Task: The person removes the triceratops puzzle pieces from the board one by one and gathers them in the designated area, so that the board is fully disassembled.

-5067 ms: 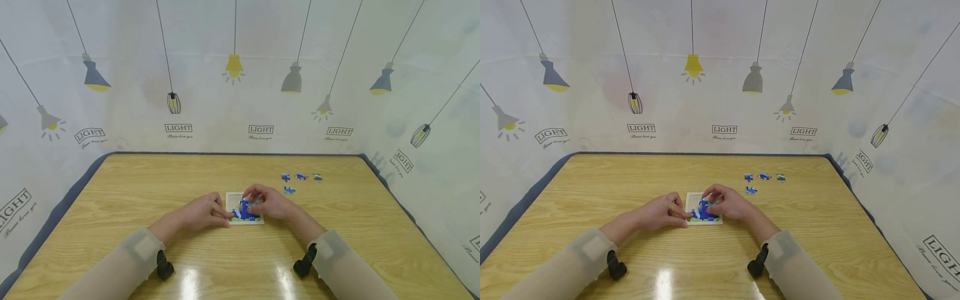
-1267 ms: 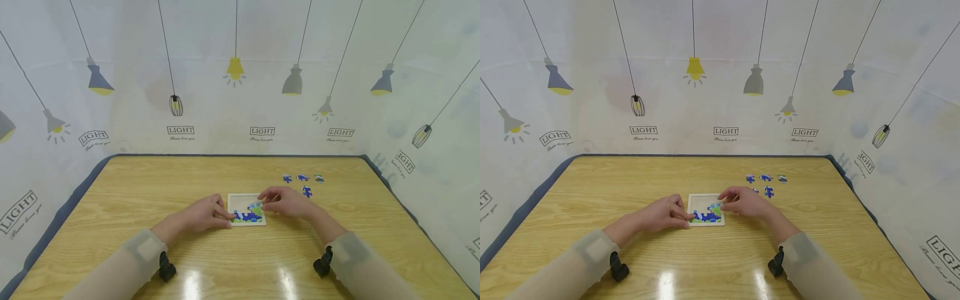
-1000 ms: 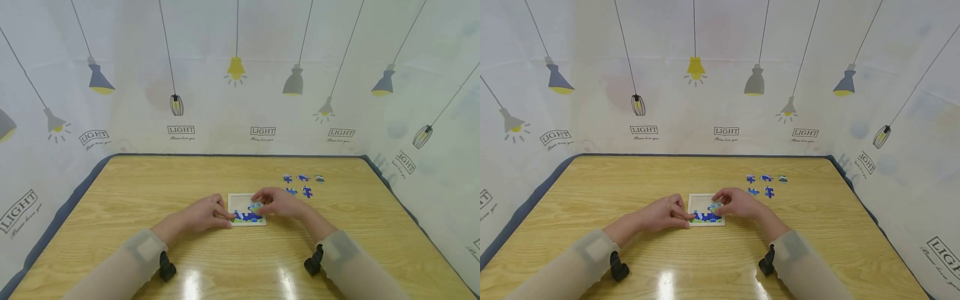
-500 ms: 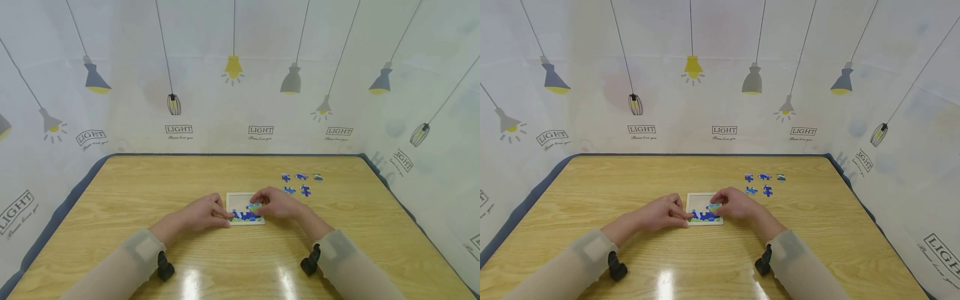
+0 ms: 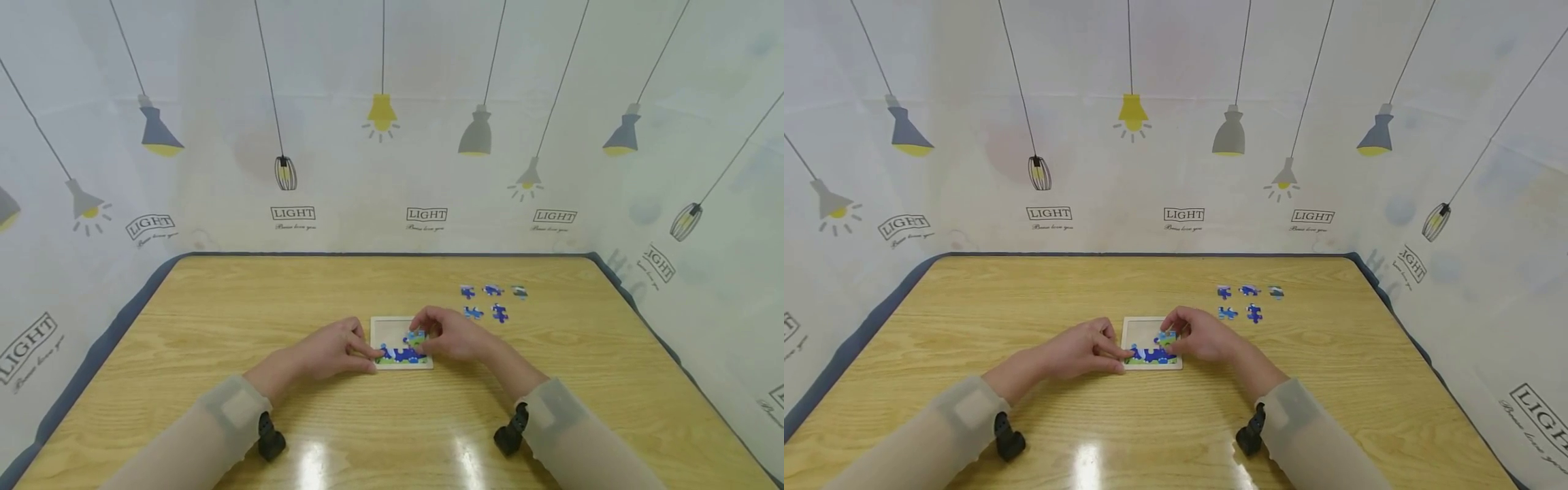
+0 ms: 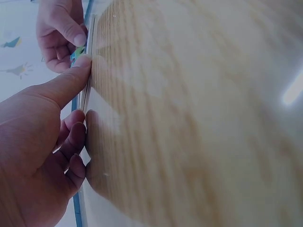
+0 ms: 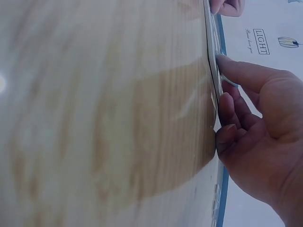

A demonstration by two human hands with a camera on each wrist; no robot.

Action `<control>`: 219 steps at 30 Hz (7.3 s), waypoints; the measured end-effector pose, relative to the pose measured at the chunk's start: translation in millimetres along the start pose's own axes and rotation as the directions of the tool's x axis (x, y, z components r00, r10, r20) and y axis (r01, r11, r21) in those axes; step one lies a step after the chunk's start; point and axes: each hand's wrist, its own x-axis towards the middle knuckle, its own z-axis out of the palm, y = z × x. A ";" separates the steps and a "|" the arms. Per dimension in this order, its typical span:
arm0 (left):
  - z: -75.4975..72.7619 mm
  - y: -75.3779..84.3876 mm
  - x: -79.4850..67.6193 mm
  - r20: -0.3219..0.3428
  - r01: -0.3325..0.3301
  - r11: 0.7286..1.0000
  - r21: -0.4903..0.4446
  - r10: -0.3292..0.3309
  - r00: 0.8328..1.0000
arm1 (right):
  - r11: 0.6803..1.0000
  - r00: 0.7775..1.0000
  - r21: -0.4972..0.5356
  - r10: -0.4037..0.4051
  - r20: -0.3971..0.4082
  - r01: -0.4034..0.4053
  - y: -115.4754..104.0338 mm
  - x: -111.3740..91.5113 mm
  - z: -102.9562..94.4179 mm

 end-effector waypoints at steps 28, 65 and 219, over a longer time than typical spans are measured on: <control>1.3 2.7 -1.4 -0.004 0.028 1.000 -0.008 -0.028 1.000 | 0.983 0.973 0.183 0.032 -0.227 0.010 60.3 -67.4 -74.8; 1.9 2.2 -0.5 -0.002 0.019 1.000 0.016 -0.019 1.000 | 0.950 0.900 0.034 0.305 -0.312 -0.310 138.7 -69.0 -123.2; -8.0 3.4 2.4 0.042 0.148 0.984 -0.095 -0.145 0.989 | 0.985 0.970 0.017 0.173 -0.171 -0.173 52.2 -56.5 -50.6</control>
